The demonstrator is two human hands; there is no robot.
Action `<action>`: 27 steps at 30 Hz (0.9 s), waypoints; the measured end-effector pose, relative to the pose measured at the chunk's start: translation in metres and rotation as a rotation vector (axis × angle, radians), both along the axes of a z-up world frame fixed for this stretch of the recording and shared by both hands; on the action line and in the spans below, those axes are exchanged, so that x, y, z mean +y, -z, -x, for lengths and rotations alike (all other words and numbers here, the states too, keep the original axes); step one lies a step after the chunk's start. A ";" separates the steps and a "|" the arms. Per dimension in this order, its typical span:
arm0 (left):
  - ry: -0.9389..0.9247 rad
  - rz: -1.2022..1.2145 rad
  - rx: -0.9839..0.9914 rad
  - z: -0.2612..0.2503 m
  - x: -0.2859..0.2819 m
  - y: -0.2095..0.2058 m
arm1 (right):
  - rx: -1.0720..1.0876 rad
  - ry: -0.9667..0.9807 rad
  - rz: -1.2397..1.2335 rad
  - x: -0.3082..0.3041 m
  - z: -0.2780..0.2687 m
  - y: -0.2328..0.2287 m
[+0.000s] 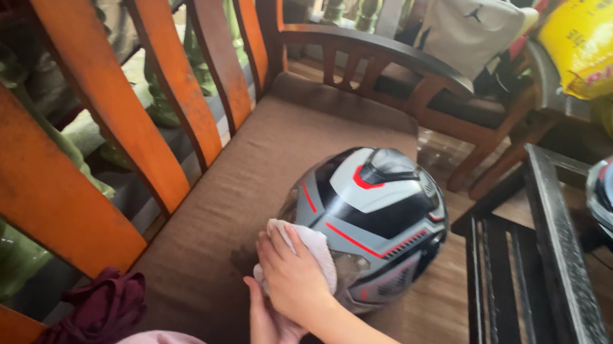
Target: The person cleans a motorcycle helmet placed on a chair. They wipe the helmet with a white cloth, spray a cleaning solution from a bottle onto the helmet, and continue wiping the surface. The person rotates the helmet to clean different sides.
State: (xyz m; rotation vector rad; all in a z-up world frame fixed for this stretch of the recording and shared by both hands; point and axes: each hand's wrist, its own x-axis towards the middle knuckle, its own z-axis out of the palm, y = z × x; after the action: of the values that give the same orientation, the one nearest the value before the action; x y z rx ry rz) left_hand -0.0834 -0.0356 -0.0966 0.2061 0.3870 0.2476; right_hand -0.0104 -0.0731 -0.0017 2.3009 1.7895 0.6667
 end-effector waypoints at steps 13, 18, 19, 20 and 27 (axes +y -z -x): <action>0.059 0.101 -0.022 0.003 -0.012 0.002 | 0.290 0.654 0.835 0.117 -0.170 -0.002; 0.066 0.085 -0.064 0.007 -0.016 0.002 | 0.380 0.838 0.448 0.095 -0.208 -0.030; 0.067 0.079 -0.045 0.007 -0.017 0.004 | 0.352 0.828 0.518 0.095 -0.199 -0.031; 0.071 0.071 -0.029 0.007 -0.017 0.006 | 0.323 0.820 0.584 0.100 -0.185 -0.028; -0.012 0.183 -0.015 -0.002 -0.011 0.036 | 0.302 0.481 0.701 0.109 -0.067 0.010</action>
State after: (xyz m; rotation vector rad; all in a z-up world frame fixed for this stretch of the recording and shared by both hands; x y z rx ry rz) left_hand -0.0815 -0.0466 -0.1327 0.0225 0.3934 0.2244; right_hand 0.0568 0.0355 -0.0122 2.2275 1.1854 -0.3510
